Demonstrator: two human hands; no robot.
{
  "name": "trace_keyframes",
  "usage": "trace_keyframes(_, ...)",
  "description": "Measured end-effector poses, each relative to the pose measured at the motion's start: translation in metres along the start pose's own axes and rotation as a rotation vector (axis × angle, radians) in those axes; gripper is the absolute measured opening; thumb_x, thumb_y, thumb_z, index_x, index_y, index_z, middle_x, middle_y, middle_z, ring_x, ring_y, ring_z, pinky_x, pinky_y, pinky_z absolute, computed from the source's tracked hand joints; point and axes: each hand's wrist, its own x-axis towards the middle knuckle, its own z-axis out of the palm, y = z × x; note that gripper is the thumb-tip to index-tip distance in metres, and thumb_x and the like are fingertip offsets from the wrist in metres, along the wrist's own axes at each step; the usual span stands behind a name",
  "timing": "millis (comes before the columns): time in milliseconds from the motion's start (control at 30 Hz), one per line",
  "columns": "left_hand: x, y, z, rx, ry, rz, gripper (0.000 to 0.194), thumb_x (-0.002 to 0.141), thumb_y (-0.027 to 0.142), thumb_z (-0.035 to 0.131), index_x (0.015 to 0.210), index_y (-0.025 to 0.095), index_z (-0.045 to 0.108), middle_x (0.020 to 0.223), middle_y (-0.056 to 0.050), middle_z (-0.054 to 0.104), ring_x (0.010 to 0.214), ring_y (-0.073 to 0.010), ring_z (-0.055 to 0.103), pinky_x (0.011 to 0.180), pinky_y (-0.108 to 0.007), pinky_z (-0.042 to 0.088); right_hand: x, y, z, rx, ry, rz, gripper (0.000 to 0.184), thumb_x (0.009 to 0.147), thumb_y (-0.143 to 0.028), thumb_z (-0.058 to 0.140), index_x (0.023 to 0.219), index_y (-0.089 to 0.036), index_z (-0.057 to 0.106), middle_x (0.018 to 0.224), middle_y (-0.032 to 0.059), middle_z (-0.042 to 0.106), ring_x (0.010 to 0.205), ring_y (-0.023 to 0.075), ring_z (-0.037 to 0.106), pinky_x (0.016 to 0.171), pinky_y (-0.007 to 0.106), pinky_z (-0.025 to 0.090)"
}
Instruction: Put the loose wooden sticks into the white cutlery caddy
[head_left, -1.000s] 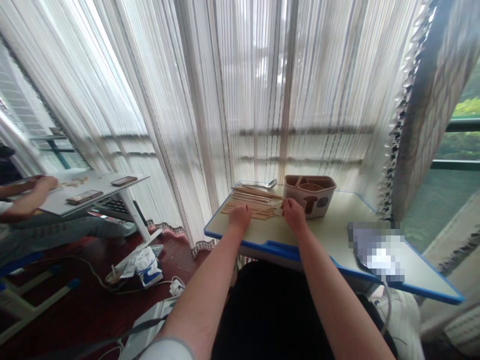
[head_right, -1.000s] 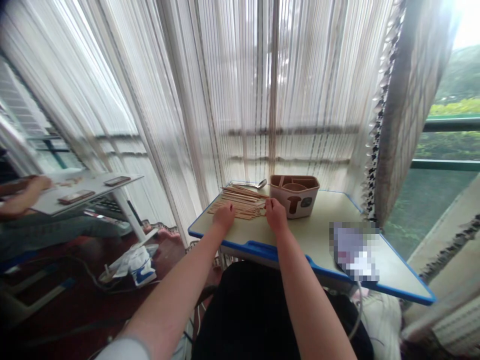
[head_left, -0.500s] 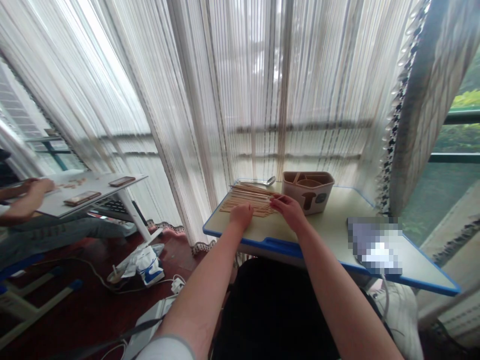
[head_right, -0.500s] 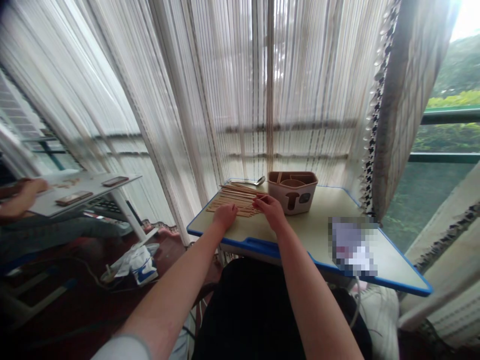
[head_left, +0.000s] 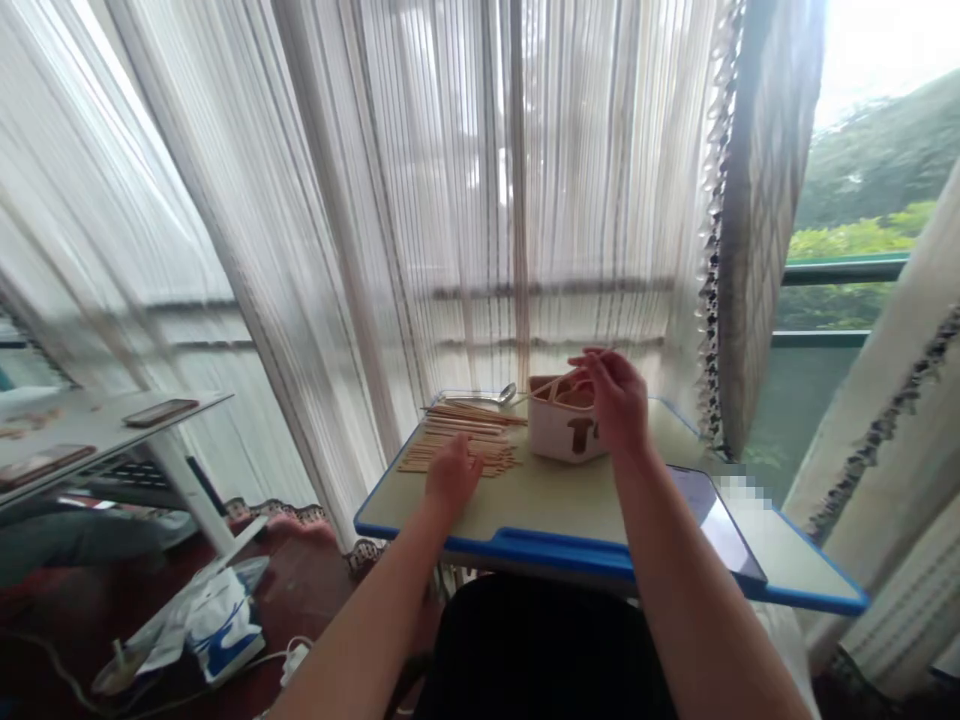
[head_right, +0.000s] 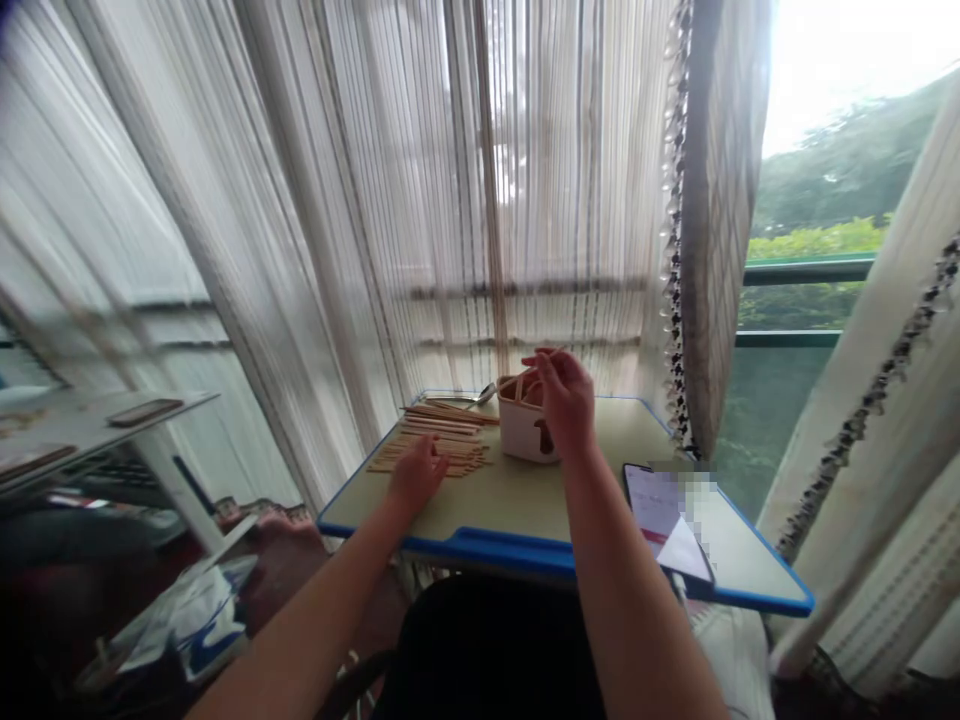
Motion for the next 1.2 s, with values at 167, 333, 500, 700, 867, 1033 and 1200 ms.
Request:
trace_keyframes(167,0.022,0.016,0.014,-0.187,-0.026,0.269,0.036,0.080,0.036,0.055,0.112,0.020,0.050,0.100,-0.007,0.060,0.099,-0.0223,0.055,0.089,-0.038,0.044,0.049,-0.035,-0.023,-0.237,0.155,-0.307,0.024,0.083,-0.043,0.052,0.083,-0.018,0.056,0.077,0.0016,0.065,0.057,0.0080,0.058,0.049,0.020,0.046)
trace_keyframes(333,0.069,0.043,0.035,-0.420,-0.084,0.254,0.063,0.071,0.047,0.064,0.121,0.016,0.044,0.108,-0.011,0.057,0.100,-0.0243,0.055,0.090,-0.043,0.045,0.075,-0.023,-0.017,-0.466,-0.066,-0.199,0.024,0.081,-0.040,0.055,0.092,-0.018,0.057,0.071,0.0018,0.066,0.054,0.0102,0.059,0.049,0.022,0.046)
trace_keyframes(500,0.083,0.054,0.058,-0.557,-0.137,0.218,0.070,0.068,0.046,0.067,0.126,0.019,0.040,0.117,-0.012,0.056,0.102,-0.0244,0.055,0.090,-0.042,0.045,0.095,-0.008,0.002,-0.717,-0.368,-0.074,0.013,0.081,-0.029,0.055,0.084,-0.017,0.059,0.068,0.0038,0.066,0.056,0.0110,0.060,0.054,0.023,0.045)
trace_keyframes(700,0.068,0.058,0.073,-0.594,-0.141,0.085,0.077,0.066,0.046,0.068,0.132,0.022,0.035,0.118,-0.010,0.058,0.106,-0.0251,0.055,0.091,-0.041,0.046,0.102,0.008,0.010,-0.836,-0.740,0.117,0.013,0.077,-0.027,0.056,0.075,-0.017,0.064,0.065,0.0029,0.066,0.054,0.0103,0.058,0.050,0.021,0.040)
trace_keyframes(867,0.068,0.063,0.068,-0.574,-0.139,0.073,0.069,0.069,0.044,0.067,0.128,0.021,0.040,0.117,-0.010,0.059,0.107,-0.0243,0.055,0.092,-0.040,0.045,0.105,0.016,0.011,-1.015,-0.810,0.186,0.016,0.071,-0.032,0.062,0.075,-0.019,0.070,0.059,0.0016,0.063,0.049,0.0111,0.054,0.049,0.025,0.037)
trace_keyframes(1033,0.069,0.063,0.065,-0.514,-0.097,0.123,0.064,0.069,0.043,0.067,0.123,0.020,0.045,0.115,-0.009,0.060,0.106,-0.0238,0.055,0.093,-0.039,0.044,0.105,0.015,0.008,-0.967,-0.936,0.244,0.013,0.068,-0.031,0.064,0.071,-0.022,0.073,0.055,0.0011,0.062,0.049,0.0123,0.054,0.050,0.026,0.039)
trace_keyframes(1200,0.071,0.060,0.063,-0.483,-0.061,0.110,0.061,0.070,0.043,0.066,0.122,0.019,0.045,0.112,-0.009,0.061,0.106,-0.0229,0.055,0.093,-0.039,0.043,0.104,0.019,0.009,-0.833,-0.962,0.165,0.011,0.065,-0.032,0.068,0.069,-0.023,0.073,0.048,-0.0002,0.058,0.047,0.0116,0.053,0.048,0.025,0.039)
